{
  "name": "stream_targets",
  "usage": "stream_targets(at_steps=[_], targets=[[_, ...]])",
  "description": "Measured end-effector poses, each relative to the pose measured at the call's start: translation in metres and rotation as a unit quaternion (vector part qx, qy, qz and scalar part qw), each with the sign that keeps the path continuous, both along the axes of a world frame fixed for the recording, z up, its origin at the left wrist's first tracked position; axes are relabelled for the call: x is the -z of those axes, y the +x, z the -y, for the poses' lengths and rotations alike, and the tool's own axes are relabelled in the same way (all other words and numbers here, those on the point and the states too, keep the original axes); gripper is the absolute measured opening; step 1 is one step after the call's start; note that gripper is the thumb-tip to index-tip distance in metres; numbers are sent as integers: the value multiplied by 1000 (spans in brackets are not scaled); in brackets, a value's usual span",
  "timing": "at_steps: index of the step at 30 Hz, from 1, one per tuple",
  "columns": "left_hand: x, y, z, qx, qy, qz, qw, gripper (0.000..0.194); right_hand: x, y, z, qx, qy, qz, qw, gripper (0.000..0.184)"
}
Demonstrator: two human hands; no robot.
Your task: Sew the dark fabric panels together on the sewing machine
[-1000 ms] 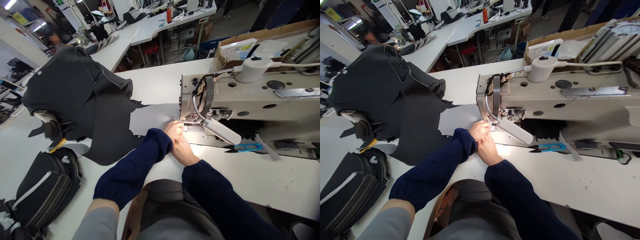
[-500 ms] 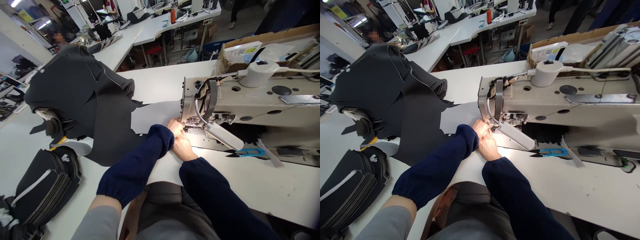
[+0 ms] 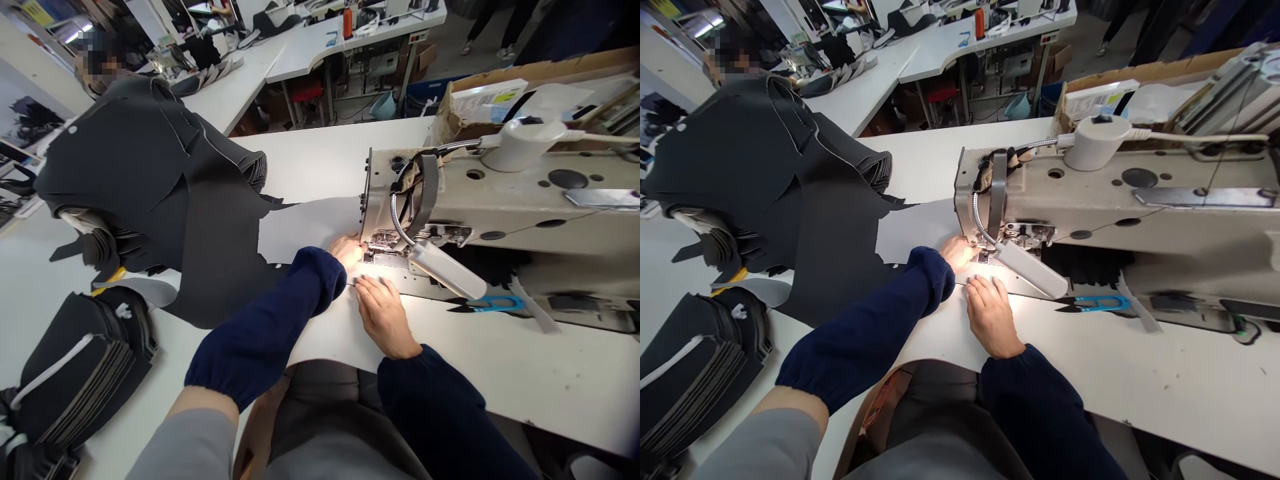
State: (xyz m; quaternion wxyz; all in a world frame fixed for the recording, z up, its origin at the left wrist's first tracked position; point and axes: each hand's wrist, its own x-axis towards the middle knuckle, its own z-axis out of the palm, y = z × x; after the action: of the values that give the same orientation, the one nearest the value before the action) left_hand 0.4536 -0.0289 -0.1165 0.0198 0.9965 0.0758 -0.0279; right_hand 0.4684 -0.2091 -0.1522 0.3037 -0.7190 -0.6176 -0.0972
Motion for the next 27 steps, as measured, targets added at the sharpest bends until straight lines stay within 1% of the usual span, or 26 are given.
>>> stream_targets(at_steps=[5,11,14,16,19,23,25,27], targets=[[5,0,-4,33,33,-14,999,36,2,5,4,14,15,-34,999,27],[8,1,-8,52,33,-21,998,35,4,4,3,25,31,-56,998,27],[7,-2,-6,62,30,-11,998,35,4,4,4,30,28,-71,997,25],[3,-9,-1,59,30,4,998,34,4,4,4,35,22,-82,996,25],[-7,-26,5,32,42,26,998,36,4,5,4,41,14,-93,995,25],[-20,-49,3,-56,93,-13,994,47,4,5,1,36,16,-106,994,26],[-23,-57,0,-96,110,-36,989,48,4,5,-3,36,20,-107,993,26],[-22,-60,-2,-116,110,-41,986,42,4,3,-6,36,18,-100,994,26]])
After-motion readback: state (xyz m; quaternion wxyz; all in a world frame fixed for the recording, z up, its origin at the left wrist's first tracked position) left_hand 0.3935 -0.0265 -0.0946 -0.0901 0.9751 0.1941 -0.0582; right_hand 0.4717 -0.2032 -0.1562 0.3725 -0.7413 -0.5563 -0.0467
